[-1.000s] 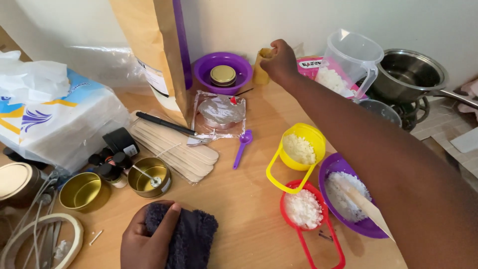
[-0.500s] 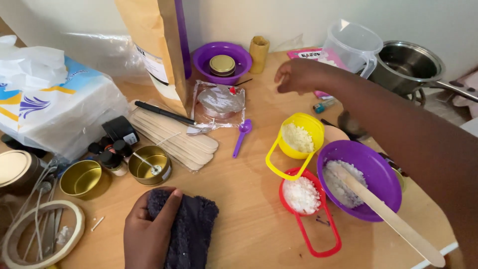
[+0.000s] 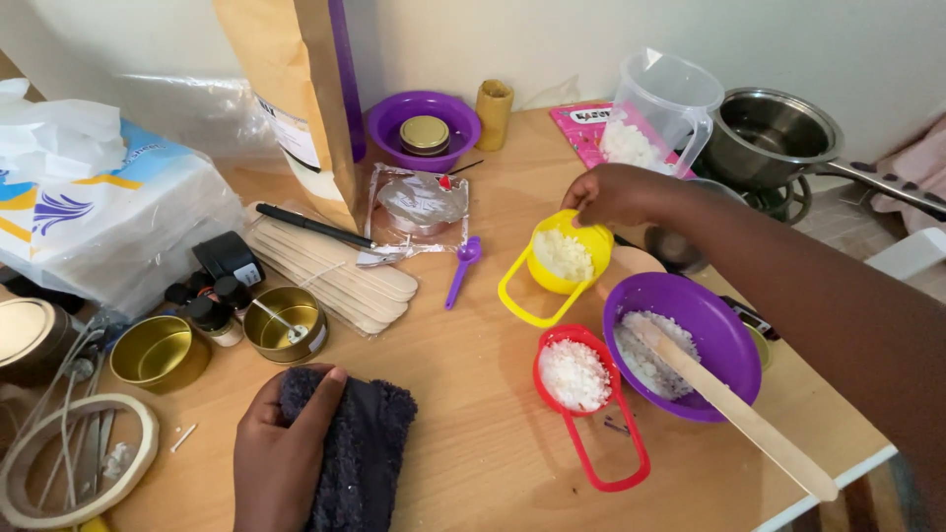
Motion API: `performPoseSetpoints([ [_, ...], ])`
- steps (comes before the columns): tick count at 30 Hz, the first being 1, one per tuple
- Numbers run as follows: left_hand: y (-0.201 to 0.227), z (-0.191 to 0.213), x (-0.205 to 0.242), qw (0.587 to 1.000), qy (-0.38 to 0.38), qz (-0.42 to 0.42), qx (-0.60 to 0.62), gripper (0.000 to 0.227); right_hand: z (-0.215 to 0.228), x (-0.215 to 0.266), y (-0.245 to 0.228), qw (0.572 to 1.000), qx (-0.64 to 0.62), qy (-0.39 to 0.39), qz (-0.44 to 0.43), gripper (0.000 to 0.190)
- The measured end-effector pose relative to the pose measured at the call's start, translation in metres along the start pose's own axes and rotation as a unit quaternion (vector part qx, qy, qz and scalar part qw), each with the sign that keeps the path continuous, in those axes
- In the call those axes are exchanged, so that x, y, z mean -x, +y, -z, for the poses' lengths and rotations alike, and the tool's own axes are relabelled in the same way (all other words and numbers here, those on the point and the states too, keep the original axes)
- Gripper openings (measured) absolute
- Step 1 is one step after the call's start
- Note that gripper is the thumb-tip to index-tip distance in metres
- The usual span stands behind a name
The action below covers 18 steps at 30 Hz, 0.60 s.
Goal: Measuring wax flakes using a spoon and digital scale, transferring them between containers, and cleaning the workspace with a cloth.
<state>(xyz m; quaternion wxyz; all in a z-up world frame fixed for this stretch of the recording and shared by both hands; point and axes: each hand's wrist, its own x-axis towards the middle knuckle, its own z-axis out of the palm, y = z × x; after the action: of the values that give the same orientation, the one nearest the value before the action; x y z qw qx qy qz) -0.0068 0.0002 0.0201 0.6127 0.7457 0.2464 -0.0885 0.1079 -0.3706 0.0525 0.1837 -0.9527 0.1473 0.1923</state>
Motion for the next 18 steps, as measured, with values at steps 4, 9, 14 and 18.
performPoseSetpoints([
  [4, -0.002, 0.000, -0.003, 1.000, -0.009, 0.001, 0.013, 0.017, 0.004, -0.050, 0.007, 0.997, -0.002, 0.076, 0.027, 0.022],
  [9, 0.002, 0.000, -0.003, 1.000, -0.007, 0.022, 0.012, 0.018, 0.007, -0.102, -0.002, 0.986, -0.084, 0.142, -0.010, 0.026],
  [14, -0.002, -0.001, -0.007, 0.999, -0.015, 0.016, 0.040, 0.016, 0.007, -0.135, -0.011, 0.974, -0.132, 0.185, -0.018, 0.029],
  [18, -0.006, -0.001, -0.009, 0.999, -0.018, 0.010, 0.048, 0.015, 0.004, -0.124, -0.015, 0.962, -0.140, 0.233, -0.022, 0.027],
])
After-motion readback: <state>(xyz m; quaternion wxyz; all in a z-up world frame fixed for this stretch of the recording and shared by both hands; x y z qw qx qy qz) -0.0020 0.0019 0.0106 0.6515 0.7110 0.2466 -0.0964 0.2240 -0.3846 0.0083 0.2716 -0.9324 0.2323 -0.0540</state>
